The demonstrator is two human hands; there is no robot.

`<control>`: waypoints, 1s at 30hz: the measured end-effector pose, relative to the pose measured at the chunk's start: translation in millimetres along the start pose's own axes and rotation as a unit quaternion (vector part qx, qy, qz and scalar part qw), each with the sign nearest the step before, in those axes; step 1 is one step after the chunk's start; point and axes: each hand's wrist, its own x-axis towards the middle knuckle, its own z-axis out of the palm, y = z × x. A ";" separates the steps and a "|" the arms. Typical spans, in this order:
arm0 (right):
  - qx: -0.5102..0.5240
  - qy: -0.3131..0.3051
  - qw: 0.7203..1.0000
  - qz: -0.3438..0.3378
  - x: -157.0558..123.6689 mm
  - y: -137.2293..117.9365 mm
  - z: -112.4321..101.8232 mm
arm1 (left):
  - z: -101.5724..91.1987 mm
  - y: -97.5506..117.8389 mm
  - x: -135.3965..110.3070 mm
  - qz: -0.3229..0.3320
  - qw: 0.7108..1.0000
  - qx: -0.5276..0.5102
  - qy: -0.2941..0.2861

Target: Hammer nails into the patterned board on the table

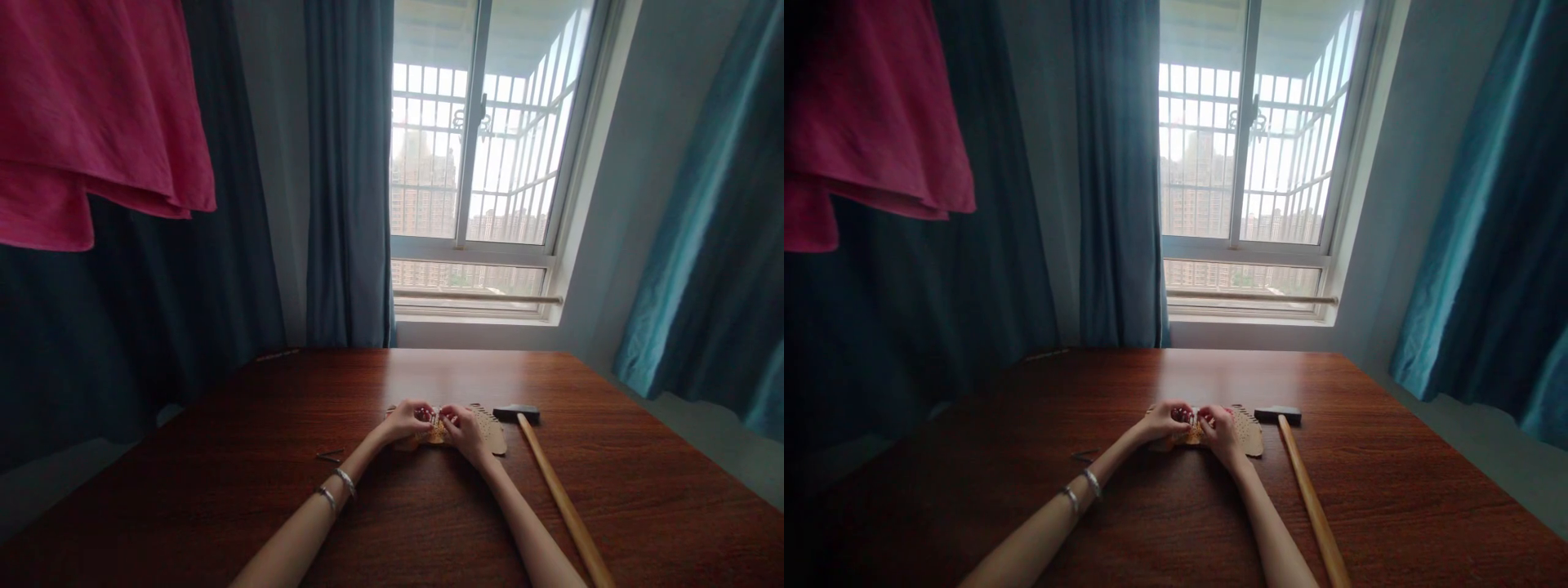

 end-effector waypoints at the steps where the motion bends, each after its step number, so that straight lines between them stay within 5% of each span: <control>1: 0.000 0.000 1.000 0.000 -0.2 -0.7 -0.4 | -1.2 0.5 -0.6 0.001 1.000 -0.011 -0.006; 10: -0.004 -0.006 1.000 0.004 -0.8 -4.3 -3.4 | -18.0 8.9 0.0 -0.012 0.993 -0.061 -0.100; 21: 0.006 0.007 1.000 0.008 0.2 1.3 1.6 | -5.7 4.8 5.3 -0.007 0.998 -0.014 -0.068; 30: 0.009 0.013 1.000 0.015 0.1 0.9 1.3 | -19.4 4.9 3.6 -0.003 0.993 -0.035 -0.116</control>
